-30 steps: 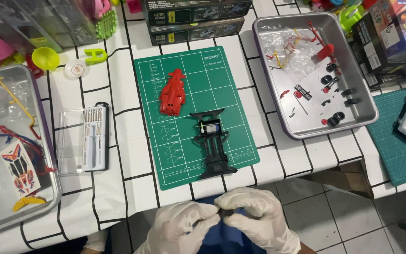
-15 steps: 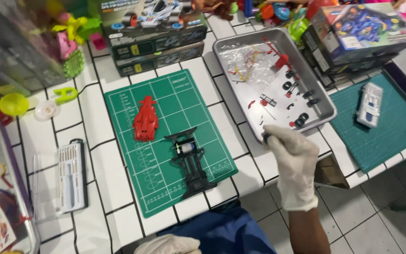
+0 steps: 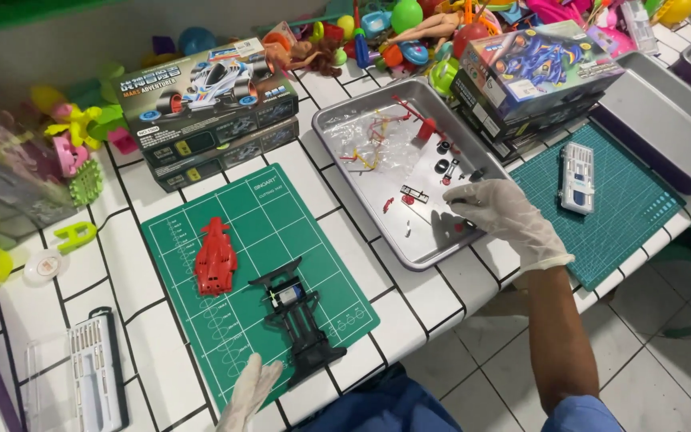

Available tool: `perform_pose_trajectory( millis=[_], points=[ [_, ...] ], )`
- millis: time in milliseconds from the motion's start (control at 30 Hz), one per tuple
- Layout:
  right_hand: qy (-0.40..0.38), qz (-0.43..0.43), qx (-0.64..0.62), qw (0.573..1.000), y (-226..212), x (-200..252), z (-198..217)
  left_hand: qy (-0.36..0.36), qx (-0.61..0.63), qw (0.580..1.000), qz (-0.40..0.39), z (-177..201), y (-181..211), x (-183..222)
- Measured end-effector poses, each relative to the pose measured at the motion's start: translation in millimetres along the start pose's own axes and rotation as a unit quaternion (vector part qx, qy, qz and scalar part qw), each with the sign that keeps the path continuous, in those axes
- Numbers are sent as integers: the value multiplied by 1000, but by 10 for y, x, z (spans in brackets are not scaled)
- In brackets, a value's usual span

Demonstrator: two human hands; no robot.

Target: Assembling the chassis of a mini 4WD toy car, including the installation of the motor and gears.

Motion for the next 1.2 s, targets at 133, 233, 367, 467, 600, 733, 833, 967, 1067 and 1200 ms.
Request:
perform_pose_trajectory(
  millis=[133, 233, 367, 467, 600, 733, 833, 967, 1067, 1200],
  points=[
    [-11, -15, -38, 999, 133, 30, -32, -99, -5, 994, -35, -26, -131, 408],
    [-68, 14, -139, 988, 80, 89, -56, -232, -397, 862, -211, -283, -598, 1382],
    [-132, 55, -195, 970, 121, 29, -149, -342, -834, 191, -389, -847, -2128, 2771],
    [-44, 63, -150, 986, -71, 49, -32, -192, -903, 102, -371, -808, -2113, 2674],
    [4, 78, -244, 967, -64, 43, -94, -298, -764, 86, -566, -1116, -3051, 3057],
    [-13, 138, -292, 946, -35, -19, -166, -445, -727, 15, -523, -1640, -3923, 2898],
    [-18, 170, -329, 929, -62, 0, -150, -498, -726, 46, -472, -1831, -4289, 2477],
    [41, 126, -388, 912, 32, 54, -51, -416, -764, -47, -491, -2042, -4503, 2087],
    [42, 115, -388, 913, 70, 12, -116, -456, -729, -49, -508, -1996, -4585, 2130],
    [66, 101, -403, 907, -115, 244, 110, -512, -662, -35, -546, -2175, -4530, 1678]
  ],
)
Point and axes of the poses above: each hand's wrist, its own x-axis away from the middle knuckle, its own z-axis out of the back of the hand, y = z × x, the point moved 7 cm from there along -x, towards the middle knuckle, and after that the axes turned 3 degrees about -y, right-handed, at the moved point
